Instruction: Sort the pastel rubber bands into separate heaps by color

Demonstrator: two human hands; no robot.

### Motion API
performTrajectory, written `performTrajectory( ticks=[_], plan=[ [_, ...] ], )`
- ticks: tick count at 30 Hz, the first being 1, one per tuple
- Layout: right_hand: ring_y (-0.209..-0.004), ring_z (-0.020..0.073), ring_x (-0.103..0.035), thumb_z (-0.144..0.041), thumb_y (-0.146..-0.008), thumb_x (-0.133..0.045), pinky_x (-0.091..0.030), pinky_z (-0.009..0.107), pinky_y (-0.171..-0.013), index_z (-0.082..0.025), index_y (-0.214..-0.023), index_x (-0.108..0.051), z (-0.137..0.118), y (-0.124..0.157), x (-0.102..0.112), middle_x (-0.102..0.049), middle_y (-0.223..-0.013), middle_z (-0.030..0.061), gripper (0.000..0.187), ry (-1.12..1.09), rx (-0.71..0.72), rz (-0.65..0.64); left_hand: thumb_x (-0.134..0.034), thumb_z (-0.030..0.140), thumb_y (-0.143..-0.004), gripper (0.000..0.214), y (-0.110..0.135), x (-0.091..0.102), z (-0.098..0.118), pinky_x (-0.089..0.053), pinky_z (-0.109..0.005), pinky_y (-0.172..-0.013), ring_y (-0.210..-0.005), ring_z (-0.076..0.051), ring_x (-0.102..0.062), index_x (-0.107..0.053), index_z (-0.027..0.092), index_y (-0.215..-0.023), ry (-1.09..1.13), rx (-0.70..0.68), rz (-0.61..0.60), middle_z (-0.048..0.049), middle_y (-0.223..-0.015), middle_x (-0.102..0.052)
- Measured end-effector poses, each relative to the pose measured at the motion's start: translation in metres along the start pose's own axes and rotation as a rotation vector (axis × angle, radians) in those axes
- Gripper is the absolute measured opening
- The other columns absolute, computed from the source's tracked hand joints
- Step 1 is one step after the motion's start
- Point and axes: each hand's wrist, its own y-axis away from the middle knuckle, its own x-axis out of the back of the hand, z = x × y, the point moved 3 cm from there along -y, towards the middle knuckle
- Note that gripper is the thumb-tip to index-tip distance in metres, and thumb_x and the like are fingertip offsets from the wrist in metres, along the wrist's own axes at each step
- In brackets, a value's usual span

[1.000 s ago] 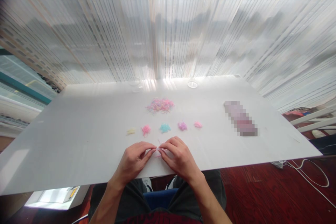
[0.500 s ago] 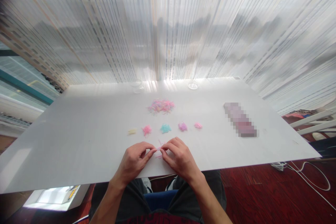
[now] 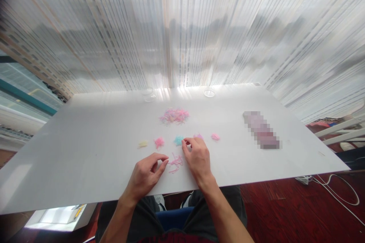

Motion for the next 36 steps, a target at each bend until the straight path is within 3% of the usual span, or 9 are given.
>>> performTrajectory(
  ticks=[7, 12, 18, 36],
  plan=[
    [-0.077, 0.0216, -0.065, -0.031, -0.102, -0.054, -0.055, 0.035, -0.074, -0.019, -0.099, -0.073, 0.0, 0.008, 0.008, -0.071, -0.085, 0.0064, 0.022, -0.005, 0.051, -0.005, -0.058, 0.023, -0.099, 0.011, -0.002, 0.001, 0.002, -0.052, -0.026, -0.068, -0.071, -0.014, -0.066, -0.068, 0.021, -0.097, -0.022, -0.005, 0.002, -0.0015, -0.088, -0.075],
    [-0.079, 0.0212, -0.064, -0.02, -0.099, -0.058, -0.056, 0.035, -0.073, -0.022, -0.101, -0.07, -0.006, 0.023, 0.021, -0.068, -0.086, 0.0053, 0.012, -0.113, 0.124, -0.137, -0.061, 0.019, -0.094, 0.012, -0.002, -0.002, 0.004, -0.053, -0.032, -0.075, -0.083, -0.02, -0.068, -0.069, 0.022, -0.103, -0.128, -0.04, -0.022, -0.0041, -0.096, -0.073],
    [-0.086, 0.0239, -0.063, -0.014, -0.097, -0.059, -0.055, 0.039, -0.078, -0.023, -0.1, -0.068, -0.012, 0.031, 0.023, -0.069, -0.09, 0.0064, 0.012, -0.139, 0.219, -0.241, -0.07, 0.026, -0.091, 0.011, -0.001, -0.006, 0.003, -0.052, -0.031, -0.072, -0.077, -0.019, -0.065, -0.071, 0.023, -0.102, -0.218, -0.044, -0.066, -0.003, -0.093, -0.07],
    [-0.087, 0.0226, -0.062, -0.018, -0.097, -0.062, -0.057, 0.039, -0.077, -0.023, -0.107, -0.07, -0.019, 0.033, 0.018, -0.067, -0.092, 0.0067, 0.014, -0.2, 0.237, -0.334, -0.059, 0.024, -0.1, 0.013, -0.002, -0.005, 0.001, -0.051, -0.03, -0.072, -0.078, -0.017, -0.065, -0.071, 0.022, -0.096, -0.178, -0.066, -0.069, -0.0022, -0.091, -0.07]
  ],
)
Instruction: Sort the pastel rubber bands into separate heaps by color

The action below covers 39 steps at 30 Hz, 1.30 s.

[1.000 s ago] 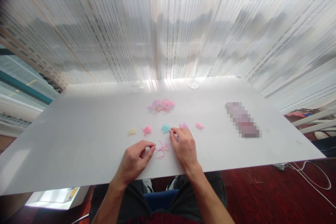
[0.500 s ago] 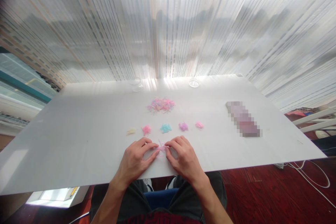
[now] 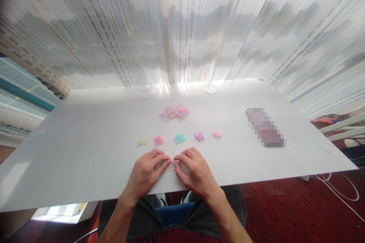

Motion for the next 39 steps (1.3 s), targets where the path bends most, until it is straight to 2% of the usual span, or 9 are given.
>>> performTrajectory(
  ticks=[12, 19, 27, 32, 39],
  plan=[
    [-0.087, 0.0228, -0.061, -0.019, -0.098, -0.062, -0.056, 0.039, -0.077, -0.022, -0.106, -0.069, 0.0008, -0.0005, -0.0017, -0.066, -0.091, 0.0065, 0.012, 0.021, -0.002, 0.001, -0.056, 0.023, -0.102, 0.013, 0.0001, 0.0027, -0.0004, -0.054, -0.028, -0.072, -0.078, -0.017, -0.069, -0.068, 0.021, -0.098, 0.121, -0.005, 0.005, -0.0033, -0.092, -0.074],
    [-0.083, 0.0218, -0.062, -0.015, -0.094, -0.065, -0.057, 0.036, -0.073, -0.023, -0.101, -0.071, -0.005, -0.0073, -0.0059, -0.067, -0.087, 0.0052, 0.012, 0.012, 0.044, 0.038, -0.057, 0.024, -0.102, 0.014, 0.0016, 0.0041, 0.0, -0.058, -0.028, -0.075, -0.079, -0.017, -0.073, -0.071, 0.02, -0.1, 0.151, -0.03, 0.072, -0.0049, -0.088, -0.077],
    [-0.084, 0.0226, -0.062, -0.017, -0.097, -0.061, -0.057, 0.037, -0.073, -0.023, -0.107, -0.07, -0.0029, -0.0036, -0.0072, -0.067, -0.088, 0.0063, 0.015, 0.001, 0.058, 0.079, -0.056, 0.016, -0.101, 0.02, 0.0033, 0.0015, -0.0014, -0.06, -0.03, -0.083, -0.089, -0.018, -0.074, -0.07, 0.021, -0.114, 0.215, -0.05, 0.051, -0.0063, -0.1, -0.079],
    [-0.084, 0.0222, -0.063, -0.018, -0.098, -0.061, -0.058, 0.036, -0.074, -0.024, -0.108, -0.071, -0.004, -0.0033, -0.0068, -0.068, -0.089, 0.0061, 0.015, -0.006, 0.071, 0.12, -0.057, 0.02, -0.101, 0.023, 0.0055, 0.0009, -0.0024, -0.06, -0.028, -0.078, -0.077, -0.016, -0.072, -0.068, 0.02, -0.122, 0.192, -0.031, 0.041, -0.0066, -0.099, -0.078],
    [-0.081, 0.0213, -0.062, -0.016, -0.097, -0.061, -0.057, 0.034, -0.071, -0.022, -0.101, -0.071, -0.0029, -0.0033, -0.0061, -0.067, -0.086, 0.006, 0.013, -0.02, 0.074, 0.156, -0.061, 0.021, -0.1, 0.023, 0.0068, 0.0, -0.0035, -0.056, -0.025, -0.07, -0.063, -0.011, -0.062, -0.066, 0.021, -0.122, 0.184, -0.014, 0.038, -0.0036, -0.101, -0.077]
  ],
)
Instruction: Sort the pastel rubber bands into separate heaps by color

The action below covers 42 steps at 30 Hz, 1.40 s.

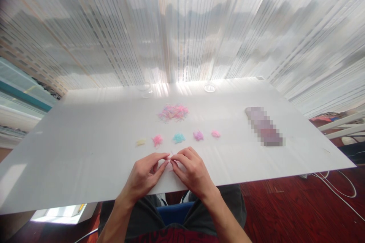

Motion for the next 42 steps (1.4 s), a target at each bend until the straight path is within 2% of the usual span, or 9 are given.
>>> performTrajectory(
  ticks=[13, 42],
  plan=[
    [-0.082, 0.0192, -0.064, -0.016, -0.096, -0.065, -0.056, 0.03, -0.073, -0.022, -0.098, -0.07, 0.0008, -0.0001, 0.0056, -0.066, -0.085, 0.0043, 0.008, -0.063, -0.076, 0.056, -0.063, 0.022, -0.098, 0.007, -0.0037, 0.0038, 0.0033, -0.049, -0.022, -0.06, -0.059, -0.01, -0.058, -0.069, 0.02, -0.1, 0.013, 0.054, 0.07, -0.0001, -0.088, -0.076],
    [-0.079, 0.0177, -0.065, -0.017, -0.097, -0.064, -0.056, 0.029, -0.072, -0.022, -0.096, -0.07, 0.0016, 0.0006, 0.0052, -0.065, -0.084, 0.0037, 0.008, -0.082, -0.089, 0.052, -0.063, 0.022, -0.098, 0.006, -0.004, 0.0057, 0.0053, -0.048, -0.023, -0.059, -0.057, -0.01, -0.053, -0.068, 0.02, -0.096, -0.001, 0.023, 0.098, -0.0002, -0.085, -0.075]
  ],
)
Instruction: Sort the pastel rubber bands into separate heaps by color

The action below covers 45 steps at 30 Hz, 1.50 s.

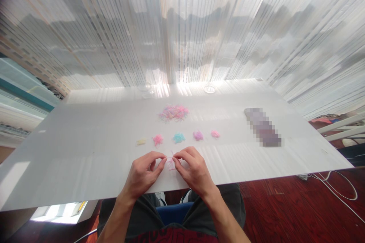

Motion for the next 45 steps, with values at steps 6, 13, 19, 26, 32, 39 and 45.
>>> performTrajectory(
  ticks=[6, 13, 19, 26, 32, 39, 45],
  plan=[
    [-0.079, 0.0172, -0.065, -0.017, -0.096, -0.064, -0.056, 0.029, -0.072, -0.022, -0.097, -0.07, -0.0005, -0.0003, 0.0002, -0.065, -0.084, 0.0035, 0.007, -0.007, 0.005, 0.009, -0.064, 0.022, -0.098, 0.005, 0.001, -0.0004, -0.0015, -0.048, -0.023, -0.06, -0.058, -0.01, -0.053, -0.068, 0.02, -0.098, 0.016, -0.007, 0.005, -0.0009, -0.086, -0.075],
    [-0.077, 0.0177, -0.066, -0.017, -0.096, -0.063, -0.057, 0.029, -0.07, -0.022, -0.096, -0.071, -0.0027, -0.0016, 0.0016, -0.065, -0.082, 0.0032, 0.009, 0.0, -0.002, 0.009, -0.061, 0.023, -0.099, 0.009, 0.0011, -0.0014, -0.0018, -0.048, -0.023, -0.06, -0.059, -0.011, -0.056, -0.069, 0.02, -0.099, 0.02, 0.01, -0.019, -0.0026, -0.088, -0.075],
    [-0.076, 0.0178, -0.066, -0.019, -0.096, -0.062, -0.058, 0.03, -0.069, -0.022, -0.095, -0.071, -0.0044, -0.0027, 0.0026, -0.066, -0.081, 0.0033, 0.009, 0.012, 0.004, 0.014, -0.063, 0.021, -0.098, 0.007, 0.0011, -0.0002, -0.0013, -0.049, -0.023, -0.06, -0.059, -0.011, -0.057, -0.069, 0.02, -0.098, 0.015, 0.002, -0.011, -0.0016, -0.088, -0.075],
    [-0.077, 0.0173, -0.065, -0.018, -0.097, -0.063, -0.057, 0.029, -0.07, -0.022, -0.095, -0.07, -0.0023, -0.0014, 0.0017, -0.065, -0.082, 0.0034, 0.008, 0.002, -0.007, 0.002, -0.063, 0.021, -0.097, 0.006, 0.0014, 0.0004, -0.0004, -0.049, -0.022, -0.06, -0.06, -0.011, -0.058, -0.07, 0.02, -0.098, 0.012, -0.002, -0.012, -0.0014, -0.088, -0.076],
    [-0.077, 0.0173, -0.065, -0.018, -0.097, -0.062, -0.057, 0.03, -0.07, -0.022, -0.095, -0.07, -0.0018, -0.001, 0.0014, -0.065, -0.082, 0.0035, 0.008, 0.006, -0.011, -0.003, -0.063, 0.021, -0.097, 0.006, 0.0011, -0.0002, -0.0004, -0.05, -0.022, -0.059, -0.058, -0.01, -0.056, -0.069, 0.019, -0.097, 0.006, -0.006, -0.001, -0.0016, -0.087, -0.076],
    [-0.076, 0.0175, -0.066, -0.019, -0.097, -0.063, -0.058, 0.03, -0.07, -0.022, -0.097, -0.07, -0.0024, -0.0017, 0.0022, -0.066, -0.083, 0.0037, 0.008, 0.004, -0.011, -0.001, -0.062, 0.023, -0.098, 0.009, 0.0011, 0.0004, -0.0008, -0.051, -0.023, -0.059, -0.058, -0.01, -0.057, -0.07, 0.019, -0.098, 0.001, -0.002, -0.004, -0.0025, -0.087, -0.076],
    [-0.076, 0.0179, -0.066, -0.02, -0.097, -0.063, -0.058, 0.03, -0.069, -0.023, -0.098, -0.071, -0.0031, -0.0022, 0.0024, -0.067, -0.082, 0.0038, 0.009, 0.0, -0.005, 0.005, -0.062, 0.024, -0.099, 0.01, 0.0013, 0.0, -0.0013, -0.052, -0.023, -0.061, -0.06, -0.011, -0.061, -0.071, 0.019, -0.099, 0.0, -0.009, 0.002, -0.0035, -0.087, -0.077]
  ],
)
